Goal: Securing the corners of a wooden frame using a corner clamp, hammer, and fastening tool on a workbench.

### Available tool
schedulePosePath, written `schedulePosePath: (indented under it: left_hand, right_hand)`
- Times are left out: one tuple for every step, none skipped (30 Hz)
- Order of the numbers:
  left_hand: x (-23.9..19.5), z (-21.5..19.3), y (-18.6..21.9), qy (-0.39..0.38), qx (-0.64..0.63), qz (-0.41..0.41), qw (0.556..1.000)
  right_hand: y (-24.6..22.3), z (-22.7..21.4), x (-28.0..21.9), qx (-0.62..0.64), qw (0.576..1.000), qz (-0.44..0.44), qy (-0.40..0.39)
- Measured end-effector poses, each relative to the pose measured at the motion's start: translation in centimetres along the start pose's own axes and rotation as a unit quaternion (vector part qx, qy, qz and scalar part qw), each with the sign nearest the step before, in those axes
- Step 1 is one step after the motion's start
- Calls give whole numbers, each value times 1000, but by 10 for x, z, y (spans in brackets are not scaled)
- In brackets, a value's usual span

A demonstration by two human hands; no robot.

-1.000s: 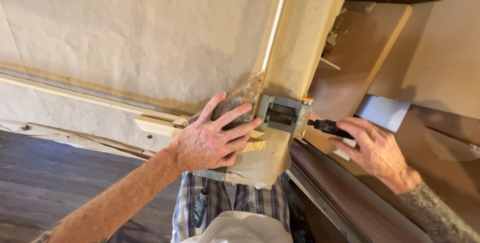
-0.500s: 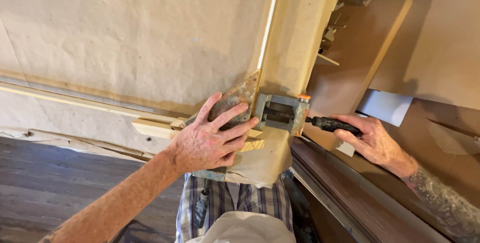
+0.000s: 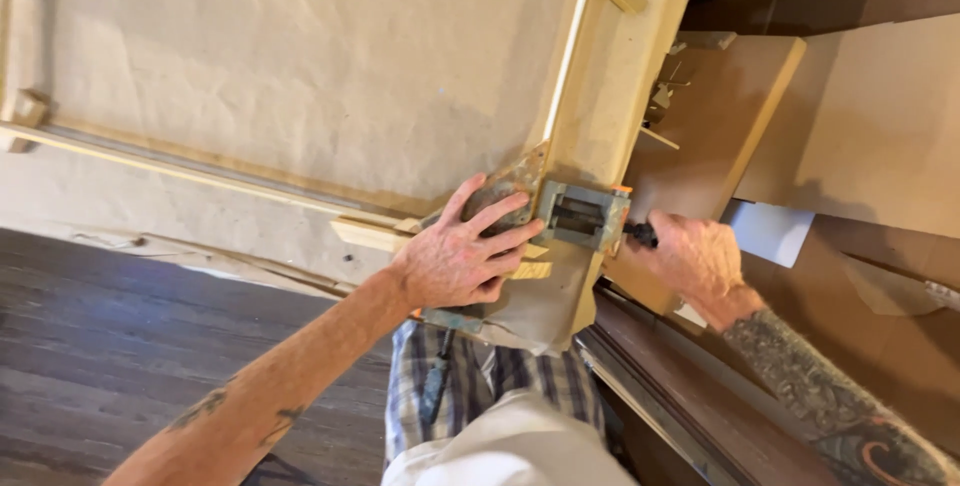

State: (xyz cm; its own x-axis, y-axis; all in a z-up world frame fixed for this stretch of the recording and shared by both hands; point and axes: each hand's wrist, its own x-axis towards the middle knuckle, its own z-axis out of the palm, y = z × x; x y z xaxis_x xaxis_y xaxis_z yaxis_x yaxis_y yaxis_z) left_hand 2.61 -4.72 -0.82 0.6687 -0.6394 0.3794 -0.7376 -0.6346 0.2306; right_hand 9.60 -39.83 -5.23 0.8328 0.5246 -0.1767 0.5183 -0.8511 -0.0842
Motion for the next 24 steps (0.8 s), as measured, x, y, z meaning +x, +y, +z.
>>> schedulePosePath:
  left_hand:
    - [-1,-2,1,-1,1,1,1000]
    - [-1,-2,1,-1,3,1,1000]
    - [-1,-1,1,-2,5,1,1000]
    - [-1,-3,-1,2,5,1,1000]
    - [-2,-4,-2,-11,2,5,1000]
    - [-3,-7,-2,-25,-1,9,1000]
    - [-8,-7,2,-23,-2,8,1000]
    - [-7,-5,0,-21,-6,8,1000]
    - [-5,-3,-3,-19,-10,9,1000]
    - [-2,-1,-4,-11,-6,9,1000]
    - [0,1,-5,1,3,8,1000]
    - [-6,2,0,4,6,1,1000]
    - [-7,2,2,3,4,-4,1000]
    - [-6,3,2,5,3,-3,1000]
    - [-4,3,3,8,3,-2,1000]
    - [-4,1,1,5,1,2,1000]
    - [-3,-2,0,2,4,-5,1000]
    - [-1,-2,2,1,4,-11,1000]
    - [-1,-2,5,0,-2,-7,1000]
    - [0,-2,4,-7,4,-10,1000]
    - [-1,-3,3,-13,10,-14,1000]
    - [-2,-3,2,-17,8,-11,1000]
    - [-2,-3,2,-26,15,-9,1000]
    - [-2,-4,0,-34,21,-3,999]
  right_hand:
    - [2,9,2,1,1000,0,1]
    - [4,18,4,-13,998,41,-49]
    - [8,28,6,-28,991,82,-99]
    - [7,14,15,-31,991,82,-99]
    - [5,1,24,11,978,101,-182]
    - [3,-13,31,54,955,121,-264]
    - [-4,-14,29,52,955,121,-265]
    - [-6,-18,32,21,959,115,-259]
    - [-8,-22,36,-9,961,108,-254]
    - [-3,-19,27,-16,962,109,-248]
    - [1,-15,18,-21,992,61,-105]
    - [-2,-5,1,-18,999,11,32]
    - [0,3,-1,-18,999,7,28]
    - [1,11,-6,-38,998,2,53]
    - [2,20,-11,-59,995,-3,77]
    - [-1,15,-4,-57,995,2,77]
    - [-4,11,3,-51,998,23,40]
    - [-5,5,6,-48,998,46,0]
    - [-10,-1,4,-47,997,53,-3]
    - [-14,-6,7,-49,996,71,5]
    - [-19,-11,10,-51,995,89,14]
    - [-16,-9,13,-47,994,93,12]
    - [-12,-7,16,-36,990,109,-82]
    - [-9,-5,19,-23,977,126,-173]
